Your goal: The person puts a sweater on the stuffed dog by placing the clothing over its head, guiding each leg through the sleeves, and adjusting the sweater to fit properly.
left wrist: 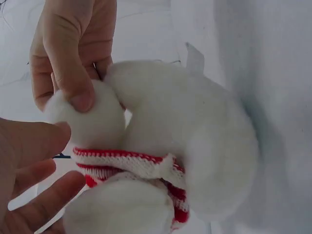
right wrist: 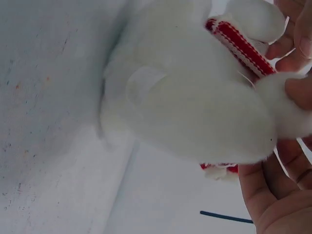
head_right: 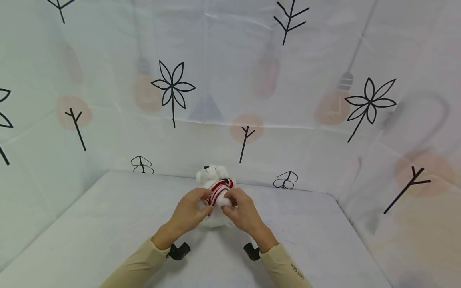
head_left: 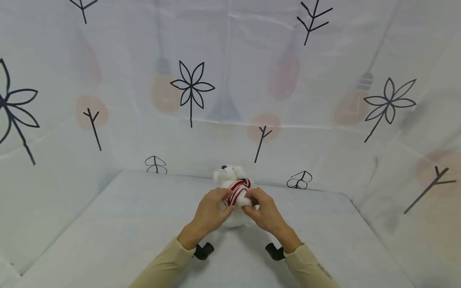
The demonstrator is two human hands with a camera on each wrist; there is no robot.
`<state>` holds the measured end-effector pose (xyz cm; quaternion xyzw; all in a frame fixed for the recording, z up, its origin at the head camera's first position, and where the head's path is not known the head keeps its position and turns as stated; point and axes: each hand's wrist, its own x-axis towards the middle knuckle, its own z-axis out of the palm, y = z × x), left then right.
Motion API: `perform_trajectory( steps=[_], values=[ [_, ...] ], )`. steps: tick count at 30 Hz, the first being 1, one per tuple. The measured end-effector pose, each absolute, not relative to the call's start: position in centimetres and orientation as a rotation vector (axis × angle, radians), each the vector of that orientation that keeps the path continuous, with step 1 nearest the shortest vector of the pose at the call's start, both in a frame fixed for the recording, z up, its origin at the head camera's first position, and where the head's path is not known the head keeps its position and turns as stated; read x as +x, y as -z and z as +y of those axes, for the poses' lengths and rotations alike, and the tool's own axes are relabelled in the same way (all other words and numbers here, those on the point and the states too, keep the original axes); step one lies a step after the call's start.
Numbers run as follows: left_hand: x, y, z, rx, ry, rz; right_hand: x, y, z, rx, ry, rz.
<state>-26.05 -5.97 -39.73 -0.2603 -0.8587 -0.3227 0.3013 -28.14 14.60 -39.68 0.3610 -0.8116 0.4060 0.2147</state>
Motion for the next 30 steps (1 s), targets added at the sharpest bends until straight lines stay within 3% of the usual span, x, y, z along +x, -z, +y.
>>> perform_trajectory(
  steps=[6,12,21,30],
  values=[
    [-25.5,39.8,-5.4,-0.821,0.799,-2.247,-26.0,37.4,14.5,0.849,-1.476,-2.407],
    [-25.0,40.0,-4.9,-0.834,0.747,-2.237,-27.8,39.3,15.2,0.554,-1.748,-2.467],
    [-24.3,40.1,-4.4,-0.875,0.793,-2.256,-28.4,40.2,16.0,0.796,-1.856,-2.461],
    [-23.8,40.1,-4.0,-0.887,0.736,-2.254,-26.8,38.2,16.4,0.924,-1.711,-2.529]
  ],
)
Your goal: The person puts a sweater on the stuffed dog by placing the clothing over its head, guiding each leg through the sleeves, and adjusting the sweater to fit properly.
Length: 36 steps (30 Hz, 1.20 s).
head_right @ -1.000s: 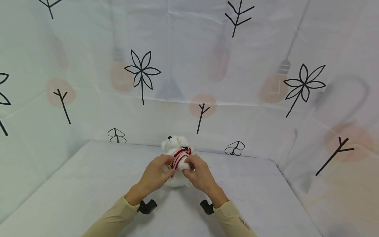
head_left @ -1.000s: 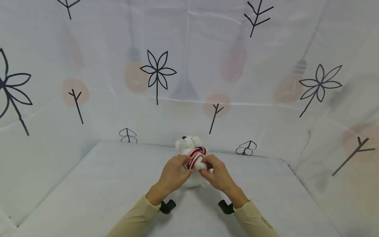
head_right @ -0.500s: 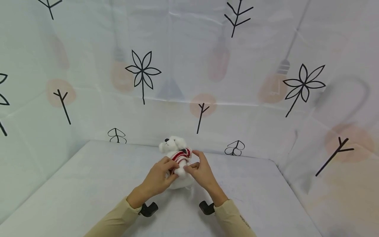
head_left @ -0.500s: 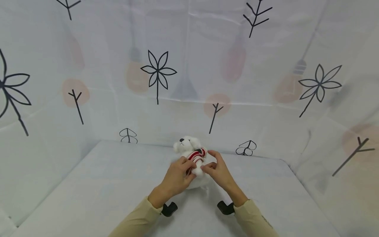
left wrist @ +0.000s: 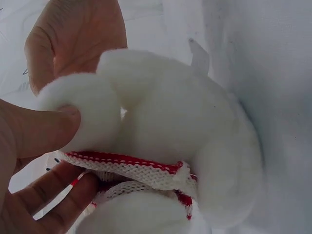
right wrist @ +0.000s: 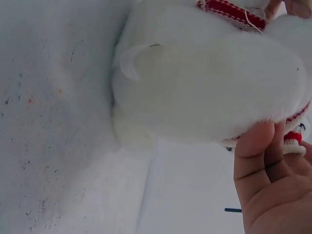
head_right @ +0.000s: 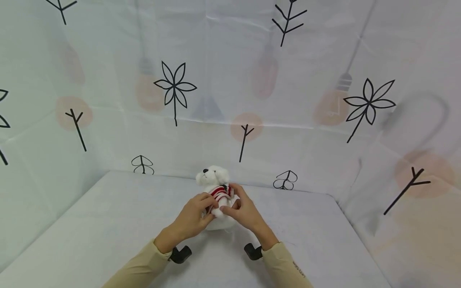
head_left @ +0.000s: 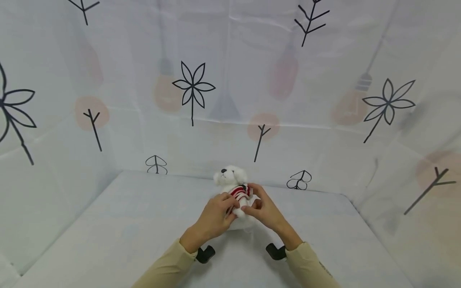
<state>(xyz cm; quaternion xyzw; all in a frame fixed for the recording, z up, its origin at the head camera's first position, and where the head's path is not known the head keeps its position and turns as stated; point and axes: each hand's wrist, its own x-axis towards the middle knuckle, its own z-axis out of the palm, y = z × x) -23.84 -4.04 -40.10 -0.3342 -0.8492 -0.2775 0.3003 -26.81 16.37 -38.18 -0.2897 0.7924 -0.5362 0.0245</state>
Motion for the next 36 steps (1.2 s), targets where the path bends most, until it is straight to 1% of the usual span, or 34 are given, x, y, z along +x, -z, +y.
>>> perform_trajectory(
  steps=[3,9,12,20,27,33,36],
  values=[
    [-23.9,40.2,-4.1,-0.909,0.721,-2.244,-26.7,38.0,16.4,-0.947,1.63,2.457],
    [-23.9,40.1,-4.1,-0.881,0.707,-2.238,-27.7,39.6,16.6,-0.966,1.509,2.69],
    [-23.7,40.0,-4.0,-0.868,0.711,-2.247,-27.5,39.8,16.5,-0.962,1.468,2.774],
    [-23.3,40.1,-3.7,-0.851,0.761,-2.261,-27.0,39.6,16.3,-1.178,1.438,2.806],
    [-24.0,40.3,-4.0,-0.791,0.942,-2.23,-27.0,39.5,15.8,-1.289,1.41,2.736],
    [-24.6,40.4,-4.1,-0.796,1.128,-2.168,-27.3,39.6,15.0,-1.371,1.514,2.659],
    [-24.7,40.2,-4.0,-0.813,1.234,-2.16,-26.3,38.5,14.5,-1.384,1.552,2.668]
  ],
)
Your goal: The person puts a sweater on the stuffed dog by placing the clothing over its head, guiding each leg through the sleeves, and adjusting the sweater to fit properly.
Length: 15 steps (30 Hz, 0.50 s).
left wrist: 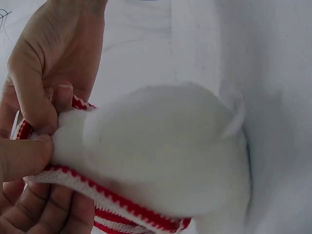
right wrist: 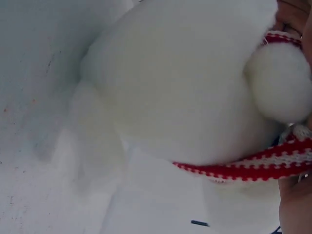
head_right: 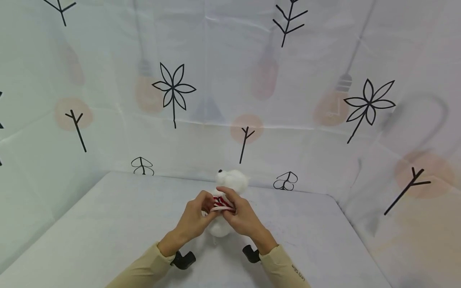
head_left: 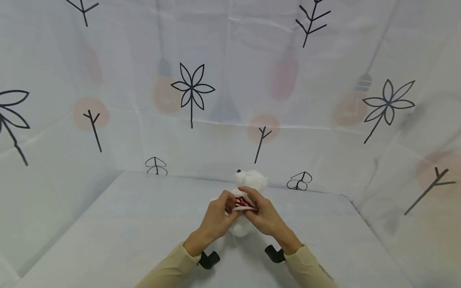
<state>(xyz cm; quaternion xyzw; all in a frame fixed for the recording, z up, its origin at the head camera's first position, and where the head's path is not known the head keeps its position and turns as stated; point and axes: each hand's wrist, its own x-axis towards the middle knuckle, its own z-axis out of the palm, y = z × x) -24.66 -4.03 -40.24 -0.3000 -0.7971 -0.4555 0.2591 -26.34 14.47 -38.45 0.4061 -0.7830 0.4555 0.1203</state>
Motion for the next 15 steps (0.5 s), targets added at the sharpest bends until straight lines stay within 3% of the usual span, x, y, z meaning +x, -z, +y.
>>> perform_trajectory(
  steps=[4,15],
  values=[
    [-24.5,40.0,-4.1,-0.85,1.347,-2.171,-25.0,36.7,13.8,1.197,-1.287,-2.222],
    [-25.5,39.7,-4.7,-0.883,1.561,-2.171,-25.4,36.3,12.9,1.216,-1.134,-2.138]
  ],
)
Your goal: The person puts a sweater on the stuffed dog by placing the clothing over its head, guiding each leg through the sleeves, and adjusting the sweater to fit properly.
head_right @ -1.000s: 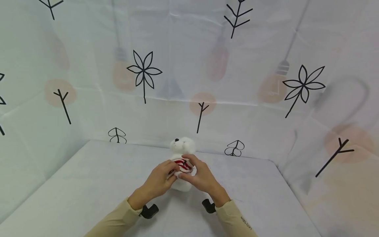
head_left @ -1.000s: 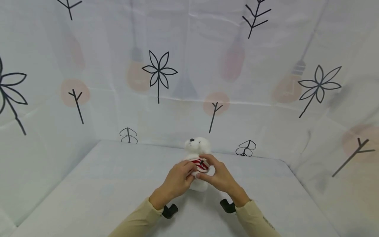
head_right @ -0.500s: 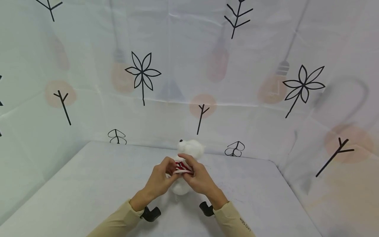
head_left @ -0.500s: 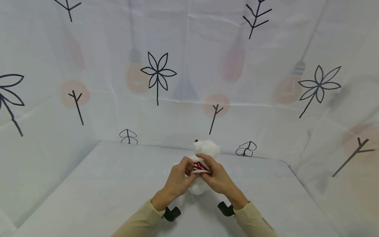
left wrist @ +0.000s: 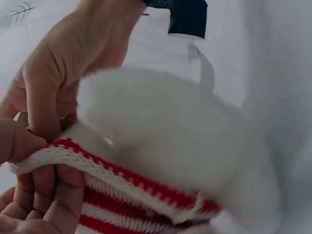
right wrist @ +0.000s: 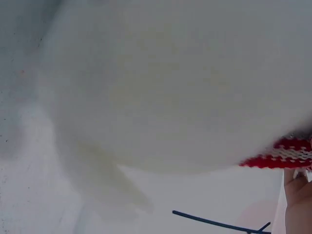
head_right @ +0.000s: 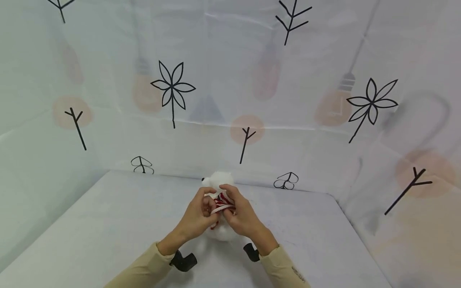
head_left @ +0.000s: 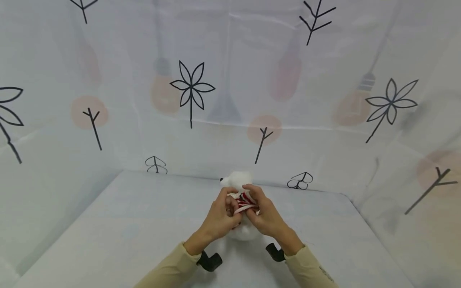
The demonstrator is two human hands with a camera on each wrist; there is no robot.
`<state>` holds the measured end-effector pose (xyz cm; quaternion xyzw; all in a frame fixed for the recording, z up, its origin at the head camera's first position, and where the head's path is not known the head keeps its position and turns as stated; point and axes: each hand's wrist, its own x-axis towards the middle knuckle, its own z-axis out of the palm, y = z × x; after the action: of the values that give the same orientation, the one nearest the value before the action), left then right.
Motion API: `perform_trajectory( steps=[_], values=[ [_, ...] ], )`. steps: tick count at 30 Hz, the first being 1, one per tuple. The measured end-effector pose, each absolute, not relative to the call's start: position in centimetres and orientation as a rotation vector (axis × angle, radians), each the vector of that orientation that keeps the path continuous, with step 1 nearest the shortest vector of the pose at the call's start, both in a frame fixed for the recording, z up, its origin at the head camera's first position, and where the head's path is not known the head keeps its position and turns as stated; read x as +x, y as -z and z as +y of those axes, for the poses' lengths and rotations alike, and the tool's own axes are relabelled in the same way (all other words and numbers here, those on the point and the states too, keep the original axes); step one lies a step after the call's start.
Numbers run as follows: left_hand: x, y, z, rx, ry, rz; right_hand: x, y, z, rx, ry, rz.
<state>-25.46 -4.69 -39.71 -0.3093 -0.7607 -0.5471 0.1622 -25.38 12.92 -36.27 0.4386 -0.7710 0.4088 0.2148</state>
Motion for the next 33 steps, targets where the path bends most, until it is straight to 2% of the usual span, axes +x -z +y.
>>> perform_trajectory(
  steps=[4,9,17,33],
  values=[
    [-25.5,39.5,-4.6,-0.864,1.608,-2.215,-25.4,36.2,13.0,1.225,-1.195,-2.166],
    [-25.5,39.6,-4.9,-0.918,1.442,-2.279,-25.2,36.2,12.9,1.255,-1.268,-2.23],
    [-26.1,40.1,-5.1,-0.978,1.305,-2.289,-25.0,36.3,12.8,1.238,-1.153,-2.178],
    [-26.3,40.1,-6.1,-1.074,1.23,-2.411,-25.8,37.2,13.5,1.203,-1.236,-2.162]
  ],
)
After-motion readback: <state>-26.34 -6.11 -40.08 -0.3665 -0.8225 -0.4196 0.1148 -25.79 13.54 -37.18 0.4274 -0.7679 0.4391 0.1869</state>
